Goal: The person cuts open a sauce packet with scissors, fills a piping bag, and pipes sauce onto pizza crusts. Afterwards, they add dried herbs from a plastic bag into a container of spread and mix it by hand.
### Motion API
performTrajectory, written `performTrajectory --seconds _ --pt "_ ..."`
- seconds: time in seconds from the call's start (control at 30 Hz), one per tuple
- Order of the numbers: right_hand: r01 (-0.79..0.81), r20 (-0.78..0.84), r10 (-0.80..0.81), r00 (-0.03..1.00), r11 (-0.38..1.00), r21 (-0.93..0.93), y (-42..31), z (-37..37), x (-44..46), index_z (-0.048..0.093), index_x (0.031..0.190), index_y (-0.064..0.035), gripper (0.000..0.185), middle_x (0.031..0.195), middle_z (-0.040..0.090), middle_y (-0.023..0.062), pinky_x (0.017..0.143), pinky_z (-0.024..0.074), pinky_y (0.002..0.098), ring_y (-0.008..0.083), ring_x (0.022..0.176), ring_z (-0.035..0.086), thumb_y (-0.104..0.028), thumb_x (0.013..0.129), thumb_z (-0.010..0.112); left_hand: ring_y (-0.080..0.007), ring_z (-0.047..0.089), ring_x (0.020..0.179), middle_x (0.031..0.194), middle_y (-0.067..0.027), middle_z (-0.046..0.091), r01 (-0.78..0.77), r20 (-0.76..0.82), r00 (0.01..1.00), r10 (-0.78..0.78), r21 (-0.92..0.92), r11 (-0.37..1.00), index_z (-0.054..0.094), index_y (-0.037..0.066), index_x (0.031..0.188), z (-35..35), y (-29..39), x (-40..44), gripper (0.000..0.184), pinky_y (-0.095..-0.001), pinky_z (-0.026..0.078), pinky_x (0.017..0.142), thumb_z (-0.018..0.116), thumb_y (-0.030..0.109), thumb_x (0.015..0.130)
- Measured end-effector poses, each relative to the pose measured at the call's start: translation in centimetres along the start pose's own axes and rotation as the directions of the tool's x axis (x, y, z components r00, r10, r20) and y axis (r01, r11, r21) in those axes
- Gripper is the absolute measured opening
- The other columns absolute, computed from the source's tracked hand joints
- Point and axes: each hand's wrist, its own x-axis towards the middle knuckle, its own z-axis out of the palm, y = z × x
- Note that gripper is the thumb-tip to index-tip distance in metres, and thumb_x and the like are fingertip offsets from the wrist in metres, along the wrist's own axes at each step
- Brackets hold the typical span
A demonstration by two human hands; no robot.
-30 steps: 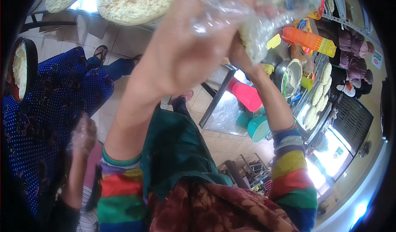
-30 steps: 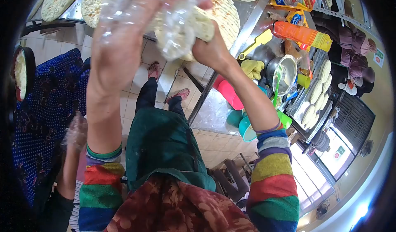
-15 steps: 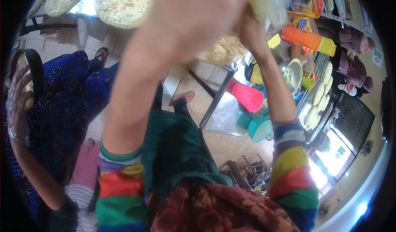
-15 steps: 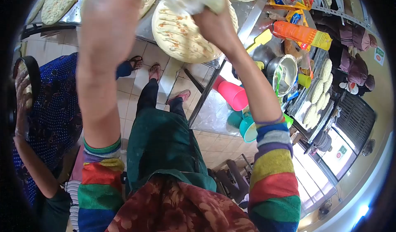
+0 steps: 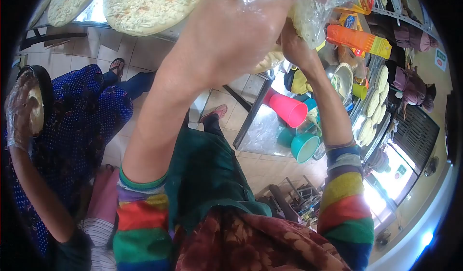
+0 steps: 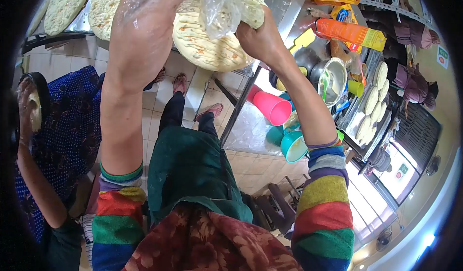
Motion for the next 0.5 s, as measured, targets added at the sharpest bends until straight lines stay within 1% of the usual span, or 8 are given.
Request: performTrajectory --seconds 0.07,0.1,0.17,0.27,0.37,0.43,0.47,0.5 --pt "-0.209 0.056 0.206 0.977 0.977 0.052 -1.8 -1.1 0.1 0.059 0.098 0.0001 0.024 0.076 0.063 0.0059 0.061 0.0456 0.0282 0.0120 0.067 0.055 0.003 0.085 0.039 -0.0315 0.050 0.118 0.128 -0.0226 0.050 -0.255 0.072 0.966 0.247 0.397 0.882 0.048 -0.013 0.123 0.4 -0.6 -0.3 0.040 -0.0342 0.034 0.102 0.047 -0.008 0.083" --pt "-0.313 0.070 0.310 0.948 0.948 0.049 -3.2 -1.8 0.0 0.058 0.096 0.0002 0.022 0.072 0.060 0.0048 0.056 0.0434 0.0276 0.0108 0.063 0.053 0.002 0.085 0.038 -0.0317 0.049 0.119 0.129 -0.0223 0.049 -0.286 0.080 0.957 0.279 0.426 0.858 0.047 -0.013 0.123 0.6 -0.6 -0.1 0.042 -0.0346 0.032 0.104 0.048 -0.008 0.082" --pt "-0.453 0.058 0.449 0.892 0.885 0.108 -4.2 -3.1 -0.7 0.057 0.091 0.0001 0.019 0.066 0.055 0.0025 0.050 0.0382 0.0262 0.0088 0.057 0.047 0.000 0.086 0.038 -0.0313 0.048 0.121 0.130 -0.0212 0.048 -0.316 0.054 0.946 0.319 0.357 0.879 0.048 -0.013 0.123 1.4 -0.1 0.5 0.043 -0.0347 0.030 0.105 0.050 -0.008 0.080" --pt "-0.514 -0.048 0.541 0.839 0.819 0.256 -5.2 -5.7 -2.9 0.053 0.083 -0.0006 0.016 0.059 0.049 -0.0008 0.045 0.0313 0.0248 0.0075 0.051 0.040 -0.007 0.089 0.039 -0.0309 0.046 0.123 0.131 -0.0178 0.049 -0.318 0.005 0.948 0.319 0.085 0.944 0.049 -0.010 0.124 3.4 2.2 1.7 0.044 -0.0348 0.028 0.107 0.052 -0.005 0.080" --pt "-0.616 -0.164 0.759 0.630 0.618 0.488 -6.1 -9.6 -7.5 0.059 0.104 -0.0024 0.021 0.088 0.062 0.0082 0.062 0.0494 0.0298 0.0154 0.075 0.060 -0.012 0.087 0.052 -0.0318 0.046 0.120 0.129 -0.0146 0.050 -0.296 0.084 0.950 0.300 -0.053 0.954 0.050 -0.003 0.125 5.6 5.8 2.2 0.045 -0.0354 0.028 0.106 0.056 -0.001 0.080" --pt "-0.527 -0.165 0.527 0.834 0.849 0.049 -3.9 -11.3 -13.2 0.059 0.110 -0.0033 0.029 0.100 0.062 0.0099 0.079 0.0465 0.0329 0.0189 0.093 0.058 -0.013 0.083 0.059 -0.0305 0.051 0.112 0.121 -0.0148 0.054 -0.263 0.164 0.948 0.272 -0.075 0.962 0.054 0.000 0.121 6.5 9.6 1.9 0.041 -0.0339 0.037 0.097 0.057 0.002 0.081" --pt "-0.417 -0.159 0.393 0.906 0.894 -0.166 -2.9 -12.1 -16.1 0.058 0.113 -0.0037 0.034 0.106 0.062 0.0107 0.088 0.0451 0.0344 0.0207 0.101 0.057 -0.013 0.080 0.063 -0.0293 0.053 0.108 0.117 -0.0146 0.056 -0.154 0.214 0.960 0.180 -0.134 0.979 0.056 0.000 0.119 7.2 11.2 1.4 0.037 -0.0331 0.040 0.094 0.057 0.003 0.082" --pt "-0.435 -0.028 0.439 0.898 0.896 0.091 -2.9 -12.8 -17.2 0.058 0.112 -0.0037 0.033 0.106 0.061 0.0097 0.088 0.0448 0.0337 0.0192 0.101 0.056 -0.013 0.081 0.063 -0.0280 0.055 0.105 0.114 -0.0145 0.058 -0.038 0.261 0.962 0.086 -0.184 0.982 0.057 0.001 0.117 7.8 12.9 0.9 0.034 -0.0323 0.042 0.091 0.057 0.004 0.083"
